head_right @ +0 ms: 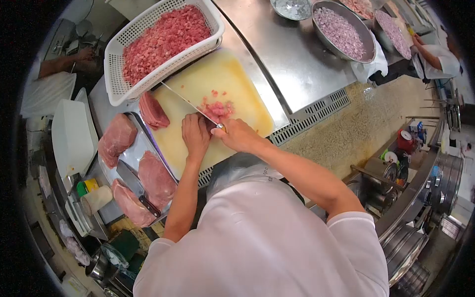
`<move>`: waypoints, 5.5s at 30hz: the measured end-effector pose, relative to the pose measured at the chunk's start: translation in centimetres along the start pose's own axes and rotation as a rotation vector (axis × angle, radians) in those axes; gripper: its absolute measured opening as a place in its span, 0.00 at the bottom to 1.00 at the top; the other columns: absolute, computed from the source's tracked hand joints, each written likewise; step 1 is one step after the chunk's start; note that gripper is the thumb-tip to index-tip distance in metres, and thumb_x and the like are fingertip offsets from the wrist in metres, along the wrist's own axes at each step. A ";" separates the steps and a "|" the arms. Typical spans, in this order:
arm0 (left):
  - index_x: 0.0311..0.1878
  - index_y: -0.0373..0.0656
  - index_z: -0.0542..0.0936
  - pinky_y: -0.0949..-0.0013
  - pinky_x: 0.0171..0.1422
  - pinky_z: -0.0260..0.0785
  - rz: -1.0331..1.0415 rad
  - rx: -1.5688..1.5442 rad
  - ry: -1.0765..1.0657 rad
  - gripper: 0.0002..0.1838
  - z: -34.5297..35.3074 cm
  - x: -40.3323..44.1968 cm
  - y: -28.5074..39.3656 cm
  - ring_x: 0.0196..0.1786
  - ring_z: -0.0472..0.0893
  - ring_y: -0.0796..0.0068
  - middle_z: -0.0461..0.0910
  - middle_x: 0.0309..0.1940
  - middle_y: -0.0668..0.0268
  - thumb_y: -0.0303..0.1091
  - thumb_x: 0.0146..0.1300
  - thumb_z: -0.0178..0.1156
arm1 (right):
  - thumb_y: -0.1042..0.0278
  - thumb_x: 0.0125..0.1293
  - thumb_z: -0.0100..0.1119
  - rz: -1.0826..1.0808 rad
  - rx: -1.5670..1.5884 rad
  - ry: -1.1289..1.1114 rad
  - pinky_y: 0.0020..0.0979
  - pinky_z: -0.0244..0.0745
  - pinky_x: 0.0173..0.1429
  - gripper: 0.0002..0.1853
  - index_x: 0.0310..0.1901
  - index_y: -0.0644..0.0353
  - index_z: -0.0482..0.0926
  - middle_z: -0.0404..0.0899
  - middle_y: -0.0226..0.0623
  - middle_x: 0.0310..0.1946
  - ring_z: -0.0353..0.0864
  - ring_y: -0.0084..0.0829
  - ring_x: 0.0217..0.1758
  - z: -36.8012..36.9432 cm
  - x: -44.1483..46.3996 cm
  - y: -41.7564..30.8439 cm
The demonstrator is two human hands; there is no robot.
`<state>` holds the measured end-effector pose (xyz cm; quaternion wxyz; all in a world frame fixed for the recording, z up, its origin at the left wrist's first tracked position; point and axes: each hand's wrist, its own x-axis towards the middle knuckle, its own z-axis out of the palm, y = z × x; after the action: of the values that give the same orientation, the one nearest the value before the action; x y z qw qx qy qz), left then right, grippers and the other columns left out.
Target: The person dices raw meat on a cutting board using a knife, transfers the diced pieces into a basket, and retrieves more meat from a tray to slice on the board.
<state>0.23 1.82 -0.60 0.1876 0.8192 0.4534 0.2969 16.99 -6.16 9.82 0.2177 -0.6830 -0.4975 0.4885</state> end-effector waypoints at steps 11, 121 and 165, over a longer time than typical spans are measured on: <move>0.46 0.38 0.78 0.48 0.54 0.67 -0.052 0.088 0.005 0.07 -0.1 -1.3 -0.6 0.48 0.76 0.47 0.76 0.41 0.54 0.26 0.66 0.60 | 0.49 0.78 0.56 -0.060 -0.003 0.017 0.54 0.78 0.52 0.26 0.51 0.74 0.80 0.85 0.62 0.34 0.86 0.63 0.42 2.3 0.3 1.0; 0.47 0.37 0.77 0.48 0.58 0.69 0.078 -0.368 0.307 0.10 -11.7 -1.8 -1.0 0.49 0.78 0.48 0.78 0.44 0.54 0.27 0.65 0.64 | 0.65 0.68 0.63 -0.162 -0.170 0.092 0.49 0.78 0.45 0.15 0.48 0.68 0.77 0.82 0.51 0.31 0.84 0.56 0.39 5.7 -8.0 -3.0; 0.71 0.40 0.78 0.46 0.83 0.58 -0.068 -0.170 0.272 0.31 3.7 0.7 3.8 0.79 0.66 0.41 0.69 0.76 0.46 0.38 0.65 0.71 | 0.55 0.82 0.57 0.073 0.985 -0.071 0.27 0.72 0.27 0.13 0.50 0.57 0.75 0.76 0.32 0.25 0.74 0.23 0.20 7.1 -5.3 8.9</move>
<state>5.35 0.36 -0.94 0.2032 0.7369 0.4752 0.4358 14.69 -15.86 2.19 0.4802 -0.4989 -0.1904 0.6958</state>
